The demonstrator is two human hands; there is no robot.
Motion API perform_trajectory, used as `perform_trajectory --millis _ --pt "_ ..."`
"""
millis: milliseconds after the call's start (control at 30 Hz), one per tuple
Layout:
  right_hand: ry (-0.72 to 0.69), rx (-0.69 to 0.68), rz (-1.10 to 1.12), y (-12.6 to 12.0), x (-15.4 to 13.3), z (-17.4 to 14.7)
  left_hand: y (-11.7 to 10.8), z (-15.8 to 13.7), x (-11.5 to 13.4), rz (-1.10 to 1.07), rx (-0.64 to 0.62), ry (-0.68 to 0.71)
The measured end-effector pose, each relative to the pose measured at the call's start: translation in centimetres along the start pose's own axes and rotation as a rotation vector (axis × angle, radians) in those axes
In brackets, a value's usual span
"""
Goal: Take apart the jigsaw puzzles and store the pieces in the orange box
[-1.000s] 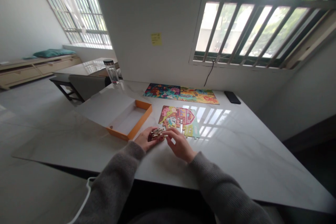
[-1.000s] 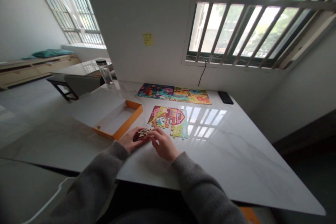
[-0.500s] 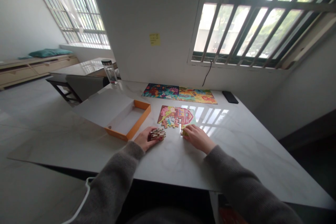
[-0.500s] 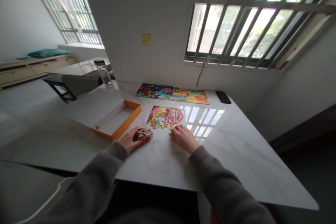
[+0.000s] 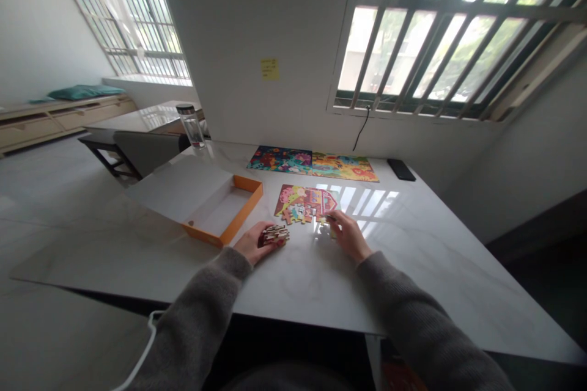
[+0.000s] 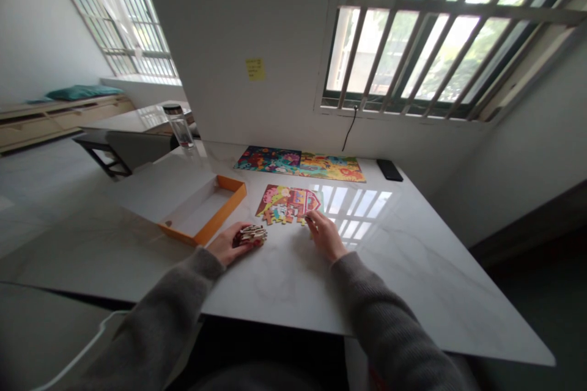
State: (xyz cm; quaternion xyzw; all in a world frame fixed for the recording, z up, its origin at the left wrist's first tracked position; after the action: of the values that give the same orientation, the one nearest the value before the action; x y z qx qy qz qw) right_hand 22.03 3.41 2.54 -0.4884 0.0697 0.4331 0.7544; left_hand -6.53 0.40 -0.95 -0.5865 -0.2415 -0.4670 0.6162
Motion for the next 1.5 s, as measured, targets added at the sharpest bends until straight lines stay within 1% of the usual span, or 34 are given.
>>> perform_trajectory --millis 67,100,133,167,300,400,467,500,567,667,700,767,900,1000,1233,1500 --pt "-0.035 0.098 0.187 -0.3 -1.3 0.0 0.0 0.0 0.1 0.007 0.004 0.001" --pt "-0.040 0.122 0.264 -0.1 -1.9 0.0 0.0 0.0 0.2 0.013 0.005 0.003" --pt "-0.026 0.117 0.341 0.4 -2.6 -0.1 0.0 0.0 0.2 0.021 0.005 0.004" --pt "0.002 0.095 0.431 1.1 -3.2 -0.2 0.0 0.0 0.2 0.027 0.006 0.006" --pt "0.162 -0.125 0.815 4.6 -4.9 -1.0 0.0 0.0 0.0 0.038 0.010 0.008" --pt "0.188 -0.197 1.047 5.6 -5.6 -1.3 0.1 0.0 0.0 0.036 0.011 0.009" --pt "0.209 -0.234 1.104 5.9 -5.9 -1.4 0.1 0.1 0.2 0.020 -0.004 0.019" --pt "0.223 -0.237 1.074 6.0 -6.0 -1.4 0.2 0.1 0.2 0.010 -0.015 0.025" --pt "0.215 -0.199 0.912 6.3 -6.1 -1.4 0.2 0.2 0.2 -0.006 -0.021 0.032" --pt "0.095 -0.079 0.616 6.5 -6.9 -1.2 0.2 0.3 -0.2 -0.015 -0.003 0.029" --pt "0.060 -0.043 0.546 6.7 -7.1 -1.1 0.3 0.3 -0.3 -0.022 -0.003 0.028" --pt "0.035 0.000 0.461 7.0 -7.6 -0.9 0.3 0.3 -0.6 -0.036 -0.008 0.027" --pt "0.006 -0.034 0.435 7.8 -8.5 -0.2 0.1 0.2 -0.4 -0.021 0.002 0.039" --pt "-0.026 -0.055 0.421 8.4 -8.9 0.1 -0.1 0.2 0.1 0.015 -0.014 0.054" --pt "-0.003 -0.079 0.322 9.0 -8.2 -0.3 0.0 0.1 0.2 -0.037 -0.042 0.040" --pt "-0.018 -0.096 0.315 9.2 -8.1 -0.8 -0.3 -0.1 -0.3 -0.046 -0.056 0.008"
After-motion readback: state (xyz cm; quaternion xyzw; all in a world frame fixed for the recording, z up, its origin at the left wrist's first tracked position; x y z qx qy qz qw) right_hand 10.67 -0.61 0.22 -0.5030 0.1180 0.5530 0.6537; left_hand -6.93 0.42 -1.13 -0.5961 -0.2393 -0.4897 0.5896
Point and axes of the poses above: each hand's wrist, its own z-axis towards the middle knuckle, its own y-axis out of the palm, x = y × z, the point moved 4 cm from there along z, towards the middle knuckle, and after that the axes turned 2 degrees about z, right-handed, at the moved point
